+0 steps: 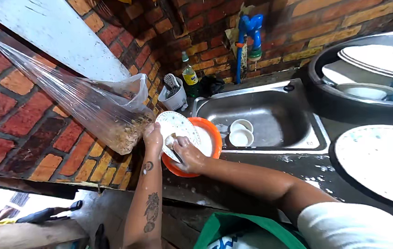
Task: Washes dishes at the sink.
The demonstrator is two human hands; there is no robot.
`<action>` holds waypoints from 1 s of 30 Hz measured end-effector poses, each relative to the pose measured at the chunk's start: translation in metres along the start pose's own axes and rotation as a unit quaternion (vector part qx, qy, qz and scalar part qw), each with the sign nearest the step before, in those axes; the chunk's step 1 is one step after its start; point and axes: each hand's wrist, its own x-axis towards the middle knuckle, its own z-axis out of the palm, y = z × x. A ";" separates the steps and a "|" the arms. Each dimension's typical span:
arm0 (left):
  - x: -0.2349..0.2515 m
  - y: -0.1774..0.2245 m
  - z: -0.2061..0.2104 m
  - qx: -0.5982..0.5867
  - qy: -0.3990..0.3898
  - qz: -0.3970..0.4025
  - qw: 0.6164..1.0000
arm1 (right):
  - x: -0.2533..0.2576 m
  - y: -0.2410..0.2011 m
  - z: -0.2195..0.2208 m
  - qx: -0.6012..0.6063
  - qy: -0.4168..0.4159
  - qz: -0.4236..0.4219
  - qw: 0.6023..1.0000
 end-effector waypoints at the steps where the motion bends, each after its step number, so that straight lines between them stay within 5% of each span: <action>1: -0.002 0.006 0.005 -0.004 -0.024 -0.011 1.000 | 0.003 -0.009 -0.006 0.013 0.020 0.011 1.000; 5: -0.001 -0.008 0.021 -0.069 -0.119 0.015 0.990 | 0.019 -0.019 -0.053 0.145 0.116 0.118 0.975; 9: 0.023 -0.077 0.031 -0.138 -0.098 -0.022 0.985 | 0.035 0.009 -0.096 0.472 0.188 0.256 0.822; 11: 0.019 -0.083 0.031 -0.260 -0.075 -0.071 0.960 | 0.033 0.025 -0.112 0.553 0.152 0.239 0.784; 13: 0.011 -0.077 0.028 -0.359 -0.059 -0.077 0.928 | 0.037 0.044 -0.110 0.501 0.189 0.231 0.812; 15: 0.006 -0.065 0.028 -0.355 0.013 -0.072 0.932 | 0.043 0.061 -0.094 0.251 0.300 0.264 0.882; 18: 0.001 -0.049 0.032 -0.273 0.077 -0.057 0.957 | 0.019 0.057 -0.048 -0.070 0.240 0.207 0.946; 21: -0.006 -0.043 0.034 -0.188 0.065 -0.006 0.980 | 0.010 0.020 0.001 -0.107 0.162 0.065 0.979; 24: -0.011 -0.043 0.029 -0.147 0.030 0.066 0.986 | 0.040 -0.001 -0.009 -0.076 0.168 -0.010 0.983; 30: -0.014 -0.045 0.026 -0.263 0.055 0.068 0.961 | 0.075 0.040 -0.083 -0.139 0.217 0.163 0.952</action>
